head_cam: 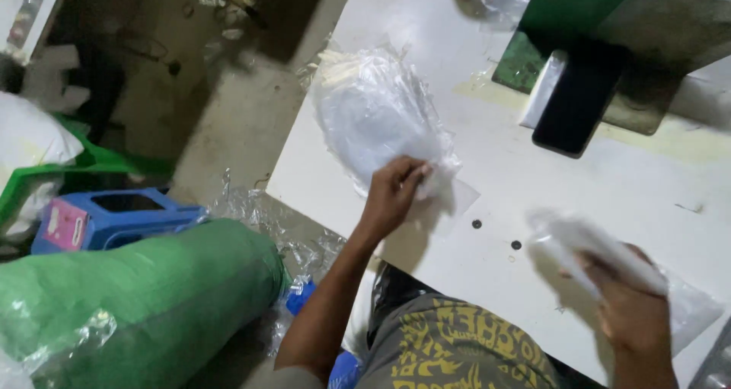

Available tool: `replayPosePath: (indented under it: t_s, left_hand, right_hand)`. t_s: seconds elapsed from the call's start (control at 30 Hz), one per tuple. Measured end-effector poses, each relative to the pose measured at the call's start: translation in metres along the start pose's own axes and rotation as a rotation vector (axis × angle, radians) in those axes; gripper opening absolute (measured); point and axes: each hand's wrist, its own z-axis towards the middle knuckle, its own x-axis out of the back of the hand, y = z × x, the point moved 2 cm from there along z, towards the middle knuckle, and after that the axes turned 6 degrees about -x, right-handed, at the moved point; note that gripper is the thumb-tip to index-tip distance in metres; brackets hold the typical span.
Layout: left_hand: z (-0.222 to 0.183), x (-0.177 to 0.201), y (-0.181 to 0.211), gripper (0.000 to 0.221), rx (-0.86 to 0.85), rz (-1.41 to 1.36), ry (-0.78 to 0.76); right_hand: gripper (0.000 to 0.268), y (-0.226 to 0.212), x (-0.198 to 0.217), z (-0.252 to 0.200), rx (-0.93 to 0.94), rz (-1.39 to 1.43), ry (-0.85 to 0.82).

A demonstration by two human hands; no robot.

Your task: Folding plastic bags and packing them into a larger plastic sleeve

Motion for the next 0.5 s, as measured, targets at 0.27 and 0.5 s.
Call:
replayPosePath:
  t_s: [0.27,0.5]
  left_hand:
    - [-0.07,-0.064,0.043,0.023,0.351,-0.691,-0.45]
    - [-0.09,-0.123,0.033,0.021,0.484,-1.545,-0.299]
  right_hand:
    - [0.039,0.015,-0.025,0.005,0.012,0.137,-0.465]
    - [0.009,0.13,0.04,0.073,-0.261,0.462,-0.527]
